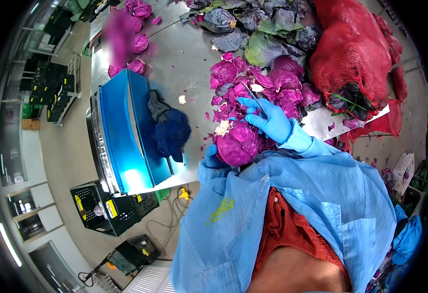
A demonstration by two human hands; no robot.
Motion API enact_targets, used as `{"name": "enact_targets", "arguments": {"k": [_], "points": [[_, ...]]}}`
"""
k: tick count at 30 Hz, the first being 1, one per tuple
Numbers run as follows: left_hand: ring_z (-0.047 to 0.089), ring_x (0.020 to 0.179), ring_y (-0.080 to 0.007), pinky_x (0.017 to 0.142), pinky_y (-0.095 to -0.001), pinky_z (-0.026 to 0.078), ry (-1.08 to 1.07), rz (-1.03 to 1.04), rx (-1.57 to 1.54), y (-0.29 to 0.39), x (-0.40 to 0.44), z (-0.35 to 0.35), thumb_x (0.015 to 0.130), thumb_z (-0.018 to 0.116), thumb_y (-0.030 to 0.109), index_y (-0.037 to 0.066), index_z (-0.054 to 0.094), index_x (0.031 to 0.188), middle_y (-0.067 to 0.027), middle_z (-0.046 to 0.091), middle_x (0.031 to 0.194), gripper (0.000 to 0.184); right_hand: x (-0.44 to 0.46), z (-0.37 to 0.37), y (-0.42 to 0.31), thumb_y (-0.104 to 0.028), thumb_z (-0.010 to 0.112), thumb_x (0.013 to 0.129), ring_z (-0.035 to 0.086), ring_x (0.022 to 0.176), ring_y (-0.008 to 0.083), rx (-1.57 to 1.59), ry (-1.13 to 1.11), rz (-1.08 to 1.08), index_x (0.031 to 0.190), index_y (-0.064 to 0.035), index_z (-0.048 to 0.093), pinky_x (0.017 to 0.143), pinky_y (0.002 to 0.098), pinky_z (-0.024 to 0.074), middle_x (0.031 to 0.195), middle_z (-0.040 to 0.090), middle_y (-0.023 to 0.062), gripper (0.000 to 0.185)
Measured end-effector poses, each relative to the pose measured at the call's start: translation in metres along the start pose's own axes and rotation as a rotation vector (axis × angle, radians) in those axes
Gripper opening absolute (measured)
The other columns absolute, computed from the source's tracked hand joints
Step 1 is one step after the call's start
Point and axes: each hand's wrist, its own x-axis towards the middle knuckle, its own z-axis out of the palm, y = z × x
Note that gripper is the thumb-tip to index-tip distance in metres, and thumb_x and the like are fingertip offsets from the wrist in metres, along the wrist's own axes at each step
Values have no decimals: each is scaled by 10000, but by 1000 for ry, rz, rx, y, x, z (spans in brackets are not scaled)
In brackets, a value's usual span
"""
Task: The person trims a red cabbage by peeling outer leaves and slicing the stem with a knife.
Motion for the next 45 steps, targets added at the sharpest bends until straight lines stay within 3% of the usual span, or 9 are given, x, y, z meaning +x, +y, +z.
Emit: {"name": "enact_targets", "arguments": {"k": [6,10,12,15,19,23,29,38,45], "points": [[442,1302,-317,1086,-449,375,47,75,112,4,-2,-1,631,804,365,44,275,1473,-164,414,1423,1045,-3,-5,-23,-332,624,924,621,727,129,164,-212,419,1395,-95,471,524,261,519,1096,662,67,549],[436,1308,-314,1093,-445,366,-12,287,323,0,10,10,630,810,368,45,273,1474,-164,408,1431,1051,-2,16,-1,-345,588,952,636,779,118,863,-214,490,1369,-60,505,645,248,529,1100,674,66,512],[376,1354,-294,1123,-416,319,-7,439,492,1,13,12,665,794,333,36,287,1470,-155,367,1470,996,-4,-6,-23,-325,575,962,632,788,112,717,-270,568,1342,-45,533,692,238,515,1103,673,74,474],[367,1358,-290,1136,-434,304,156,576,771,5,11,6,710,807,354,34,228,1488,-123,347,1482,1022,-4,-5,-8,-287,597,946,557,655,74,688,-224,443,1363,-70,513,584,234,477,1059,662,62,478],[391,1328,-265,1109,-391,335,266,528,549,-15,11,1,799,751,240,52,330,1454,-122,384,1449,802,-7,7,13,-237,675,881,481,522,75,533,-115,332,1435,-151,425,462,244,431,1001,604,52,614],[454,1269,-265,1063,-410,396,310,473,386,-19,13,-21,907,640,230,54,372,1425,-128,435,1399,610,-19,18,19,-224,696,863,472,496,91,371,-116,383,1439,-179,415,441,266,431,721,500,15,642],[463,1254,-267,1062,-410,396,384,469,323,-19,15,-10,920,606,313,60,393,1413,-136,449,1377,594,-22,18,9,-199,703,858,462,496,86,320,-86,365,1433,-193,425,436,266,421,637,410,-14,639],[453,1260,-266,1073,-411,383,335,523,513,-25,14,-7,757,735,2,69,342,1427,-126,426,1389,779,-23,12,7,-138,695,862,430,496,74,378,-63,347,1431,-191,430,458,249,395,612,395,-34,630],[461,1257,-274,1075,-419,380,345,524,483,-26,14,-8,769,717,10,70,353,1417,-122,454,1368,746,-21,15,19,-145,676,875,434,501,69,396,-67,276,1424,-171,438,465,243,401,621,429,-28,599]]}}
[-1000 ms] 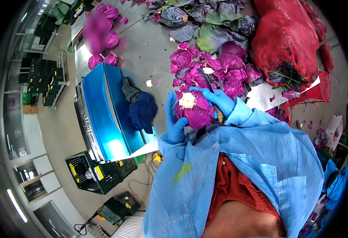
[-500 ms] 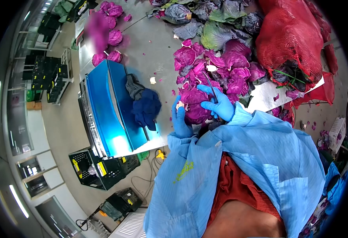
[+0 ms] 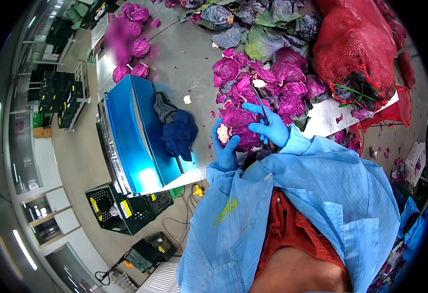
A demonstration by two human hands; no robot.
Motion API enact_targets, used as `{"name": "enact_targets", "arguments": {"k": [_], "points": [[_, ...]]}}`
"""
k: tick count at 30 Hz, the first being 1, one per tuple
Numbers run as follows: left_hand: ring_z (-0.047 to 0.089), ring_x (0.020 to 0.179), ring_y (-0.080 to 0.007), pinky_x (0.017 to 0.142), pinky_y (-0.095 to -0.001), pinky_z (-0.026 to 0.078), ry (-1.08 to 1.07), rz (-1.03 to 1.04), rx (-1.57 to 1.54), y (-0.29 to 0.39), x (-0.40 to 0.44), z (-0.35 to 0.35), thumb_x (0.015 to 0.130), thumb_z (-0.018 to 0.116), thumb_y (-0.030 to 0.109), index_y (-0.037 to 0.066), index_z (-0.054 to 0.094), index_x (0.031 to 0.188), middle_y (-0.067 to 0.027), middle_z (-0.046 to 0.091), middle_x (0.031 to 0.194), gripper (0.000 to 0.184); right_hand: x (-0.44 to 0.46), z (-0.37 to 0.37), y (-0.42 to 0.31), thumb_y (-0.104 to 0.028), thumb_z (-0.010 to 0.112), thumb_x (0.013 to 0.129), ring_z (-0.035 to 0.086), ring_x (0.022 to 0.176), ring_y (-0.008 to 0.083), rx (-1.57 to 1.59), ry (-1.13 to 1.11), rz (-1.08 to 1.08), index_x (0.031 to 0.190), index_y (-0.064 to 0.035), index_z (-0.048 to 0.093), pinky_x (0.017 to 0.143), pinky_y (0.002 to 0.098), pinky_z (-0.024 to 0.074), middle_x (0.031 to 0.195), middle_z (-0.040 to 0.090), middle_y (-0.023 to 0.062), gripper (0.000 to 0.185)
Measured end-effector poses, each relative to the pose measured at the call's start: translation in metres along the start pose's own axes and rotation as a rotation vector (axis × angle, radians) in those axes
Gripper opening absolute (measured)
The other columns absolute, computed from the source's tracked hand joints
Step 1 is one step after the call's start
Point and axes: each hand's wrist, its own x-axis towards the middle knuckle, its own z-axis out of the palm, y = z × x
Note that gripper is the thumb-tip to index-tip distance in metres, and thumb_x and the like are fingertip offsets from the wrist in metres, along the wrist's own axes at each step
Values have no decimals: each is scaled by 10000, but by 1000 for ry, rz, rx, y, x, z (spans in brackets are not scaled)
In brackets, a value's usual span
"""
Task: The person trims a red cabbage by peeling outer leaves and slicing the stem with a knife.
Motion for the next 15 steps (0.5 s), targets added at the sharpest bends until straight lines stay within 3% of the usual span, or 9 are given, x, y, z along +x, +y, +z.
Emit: {"name": "enact_targets", "arguments": {"k": [5,12,15], "points": [[455,1275,-293,1086,-443,366,-32,-96,-126,1,1,-8,830,673,139,76,356,1424,-126,471,1368,676,2,-5,-11,-178,619,908,462,496,65,68,5,63,1351,-120,521,457,229,419,748,528,-6,457],[427,1315,-342,1115,-503,320,-61,-366,-417,13,-3,8,875,565,455,52,326,1447,-172,430,1430,739,14,-16,4,-271,593,933,499,472,78,115,8,94,1295,-73,564,420,240,425,907,609,42,415],[411,1329,-337,1127,-502,301,-105,-369,-450,13,-2,10,876,558,482,55,319,1452,-169,420,1438,755,12,-15,4,-407,532,966,504,462,75,121,-28,164,1307,-86,567,436,227,432,661,596,20,469]]}}
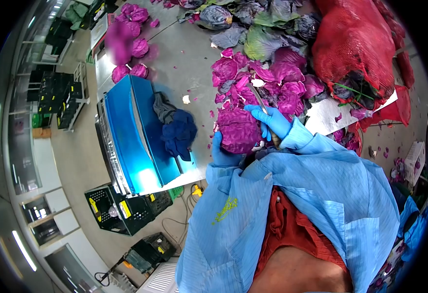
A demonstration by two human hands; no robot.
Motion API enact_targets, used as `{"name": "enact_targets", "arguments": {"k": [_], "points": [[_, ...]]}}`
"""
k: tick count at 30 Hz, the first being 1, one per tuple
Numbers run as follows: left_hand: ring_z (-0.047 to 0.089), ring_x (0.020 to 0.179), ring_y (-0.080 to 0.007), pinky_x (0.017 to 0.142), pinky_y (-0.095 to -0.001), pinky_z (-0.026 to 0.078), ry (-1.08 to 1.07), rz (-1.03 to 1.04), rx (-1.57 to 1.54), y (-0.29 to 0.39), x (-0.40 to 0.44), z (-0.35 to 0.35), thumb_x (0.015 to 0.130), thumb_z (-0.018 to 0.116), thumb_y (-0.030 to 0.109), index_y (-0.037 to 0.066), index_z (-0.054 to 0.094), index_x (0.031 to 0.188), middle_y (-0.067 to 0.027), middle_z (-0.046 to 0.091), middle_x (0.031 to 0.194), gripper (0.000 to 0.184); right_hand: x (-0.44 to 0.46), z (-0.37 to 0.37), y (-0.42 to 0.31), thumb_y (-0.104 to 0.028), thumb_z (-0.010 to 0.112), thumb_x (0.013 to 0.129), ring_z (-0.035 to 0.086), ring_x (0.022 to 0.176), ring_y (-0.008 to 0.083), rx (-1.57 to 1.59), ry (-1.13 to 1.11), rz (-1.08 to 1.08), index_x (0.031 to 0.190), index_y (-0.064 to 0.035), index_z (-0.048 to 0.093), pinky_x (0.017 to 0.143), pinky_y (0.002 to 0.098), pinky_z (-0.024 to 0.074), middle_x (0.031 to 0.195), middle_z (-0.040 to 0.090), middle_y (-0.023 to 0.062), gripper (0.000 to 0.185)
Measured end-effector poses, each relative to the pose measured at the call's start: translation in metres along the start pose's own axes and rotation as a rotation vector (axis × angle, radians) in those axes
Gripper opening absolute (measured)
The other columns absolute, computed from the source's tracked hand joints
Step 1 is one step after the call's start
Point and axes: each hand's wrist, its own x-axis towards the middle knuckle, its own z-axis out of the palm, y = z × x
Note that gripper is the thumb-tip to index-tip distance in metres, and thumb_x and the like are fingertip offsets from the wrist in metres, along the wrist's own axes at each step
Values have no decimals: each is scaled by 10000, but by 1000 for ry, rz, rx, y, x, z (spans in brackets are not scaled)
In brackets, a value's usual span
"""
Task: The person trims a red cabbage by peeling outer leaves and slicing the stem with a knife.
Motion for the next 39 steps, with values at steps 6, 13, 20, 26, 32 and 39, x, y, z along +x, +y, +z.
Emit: {"name": "enact_targets", "arguments": {"k": [6,13,20,26,32,39], "points": [[414,1328,-328,1124,-495,313,12,-9,135,0,3,0,890,557,503,67,319,1453,-146,424,1441,751,1,-3,9,-467,498,961,503,448,90,103,-47,136,1301,-71,564,432,243,426,559,525,10,526],[422,1323,-330,1103,-519,347,140,-99,134,0,5,3,917,512,527,94,319,1457,-139,423,1441,718,-2,6,0,-229,607,915,471,465,77,71,20,-31,1244,-74,608,436,244,417,619,500,-27,364],[398,1339,-346,1093,-547,349,125,-161,-2,-9,9,-15,923,428,605,114,291,1472,-147,389,1461,749,3,3,9,-175,571,938,452,417,79,142,26,26,1218,-73,625,408,241,400,568,514,-14,303],[320,1377,-382,1065,-630,327,6,-218,-78,-7,10,-16,910,358,677,145,253,1493,-159,328,1495,797,7,-5,11,-167,546,952,446,397,78,132,10,-54,1200,-75,648,388,237,381,517,502,-14,283],[401,1338,-356,1058,-599,364,2,-284,-190,-8,9,-19,916,355,676,152,309,1470,-139,394,1465,763,0,-3,6,-179,547,950,446,410,77,98,18,-35,1210,-74,649,401,235,380,524,510,-13,298],[404,1335,-362,1047,-601,379,-25,-268,-212,-11,7,-23,917,358,672,132,310,1464,-153,395,1460,770,-5,0,2,-177,542,948,445,415,81,75,20,-10,1237,-78,632,409,236,385,527,504,-15,319]]}}
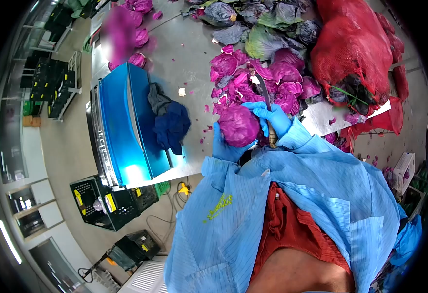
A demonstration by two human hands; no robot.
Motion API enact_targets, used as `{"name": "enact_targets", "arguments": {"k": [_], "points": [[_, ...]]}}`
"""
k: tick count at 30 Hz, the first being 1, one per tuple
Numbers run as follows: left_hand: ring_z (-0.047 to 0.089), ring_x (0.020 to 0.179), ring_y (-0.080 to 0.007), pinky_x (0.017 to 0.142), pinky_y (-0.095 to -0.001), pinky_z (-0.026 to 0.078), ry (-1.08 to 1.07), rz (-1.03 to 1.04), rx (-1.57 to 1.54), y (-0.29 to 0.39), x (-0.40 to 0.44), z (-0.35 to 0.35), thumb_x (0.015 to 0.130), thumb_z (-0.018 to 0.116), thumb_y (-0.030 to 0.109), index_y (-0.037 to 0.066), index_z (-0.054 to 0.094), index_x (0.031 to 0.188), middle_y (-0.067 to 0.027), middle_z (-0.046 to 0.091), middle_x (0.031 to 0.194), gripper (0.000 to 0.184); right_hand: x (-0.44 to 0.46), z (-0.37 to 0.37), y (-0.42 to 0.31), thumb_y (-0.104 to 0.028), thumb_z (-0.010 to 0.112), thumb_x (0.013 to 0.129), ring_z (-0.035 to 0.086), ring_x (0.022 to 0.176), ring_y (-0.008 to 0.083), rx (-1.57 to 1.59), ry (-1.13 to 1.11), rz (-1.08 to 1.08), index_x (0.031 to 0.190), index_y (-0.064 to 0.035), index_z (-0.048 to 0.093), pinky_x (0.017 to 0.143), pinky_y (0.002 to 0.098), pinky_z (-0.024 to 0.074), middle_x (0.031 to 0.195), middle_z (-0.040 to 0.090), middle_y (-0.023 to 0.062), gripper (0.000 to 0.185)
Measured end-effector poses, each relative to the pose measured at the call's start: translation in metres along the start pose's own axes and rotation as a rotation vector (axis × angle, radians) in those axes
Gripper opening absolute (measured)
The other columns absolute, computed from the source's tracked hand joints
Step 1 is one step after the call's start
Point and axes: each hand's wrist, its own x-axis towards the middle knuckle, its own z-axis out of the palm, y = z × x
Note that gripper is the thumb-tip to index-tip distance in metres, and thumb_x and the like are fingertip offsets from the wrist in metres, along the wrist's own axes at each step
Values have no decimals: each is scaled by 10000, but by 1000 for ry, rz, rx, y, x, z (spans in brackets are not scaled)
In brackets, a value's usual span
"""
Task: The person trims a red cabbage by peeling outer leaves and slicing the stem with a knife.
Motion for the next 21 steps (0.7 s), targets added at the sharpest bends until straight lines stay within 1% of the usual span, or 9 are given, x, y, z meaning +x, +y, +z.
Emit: {"name": "enact_targets", "arguments": {"k": [5,8,11,12,13,14,17,18,21], "points": [[425,1315,-360,1087,-539,368,-67,107,4,-6,0,0,971,389,548,53,291,1457,-180,404,1441,701,-1,-4,3,-180,548,943,446,417,85,15,-17,23,1264,-79,613,410,234,389,539,508,-13,342],[428,1314,-346,1100,-499,367,49,218,118,-8,1,-11,991,421,458,44,299,1452,-175,391,1452,632,-3,-4,4,-224,552,937,452,412,99,53,22,57,1221,-77,644,391,247,394,532,506,-9,333],[444,1302,-325,1099,-470,373,9,240,177,-8,-2,-12,989,468,333,42,324,1440,-166,379,1462,556,-3,-9,11,-270,560,929,462,406,116,117,78,130,1180,-74,668,371,270,395,523,506,3,336],[443,1301,-311,1099,-455,369,37,296,245,-9,-2,-12,979,479,295,40,326,1441,-160,379,1460,550,-3,-10,11,-276,565,927,464,406,119,137,92,150,1166,-73,673,370,272,394,521,506,4,331],[442,1300,-298,1098,-441,366,66,352,313,-10,-2,-12,969,489,257,37,328,1442,-154,380,1459,547,-2,-11,12,-282,570,925,466,405,122,156,105,170,1151,-73,678,368,275,394,520,506,6,326],[441,1299,-284,1097,-426,362,96,407,382,-11,-1,-12,959,500,219,35,330,1444,-148,381,1458,546,2,-15,19,-291,582,921,473,404,128,175,151,211,1081,-75,688,365,279,392,521,512,9,289],[413,1305,-246,1099,-376,335,141,525,645,-15,2,-20,920,518,148,34,304,1463,-127,390,1446,595,5,-19,23,-281,602,912,476,395,134,220,120,198,1029,-64,681,356,278,389,525,522,11,259],[366,1330,-231,1109,-355,303,134,550,718,-14,3,-25,903,531,134,25,285,1474,-120,368,1459,631,5,-19,23,-274,608,908,478,392,135,210,121,190,1036,-57,678,350,278,391,529,527,12,261],[355,1339,-239,1124,-364,282,114,604,712,-18,7,-33,887,537,112,16,271,1478,-125,344,1474,655,5,-20,23,-250,623,899,485,384,138,198,129,174,1058,-37,670,335,280,399,540,541,15,270]]}}
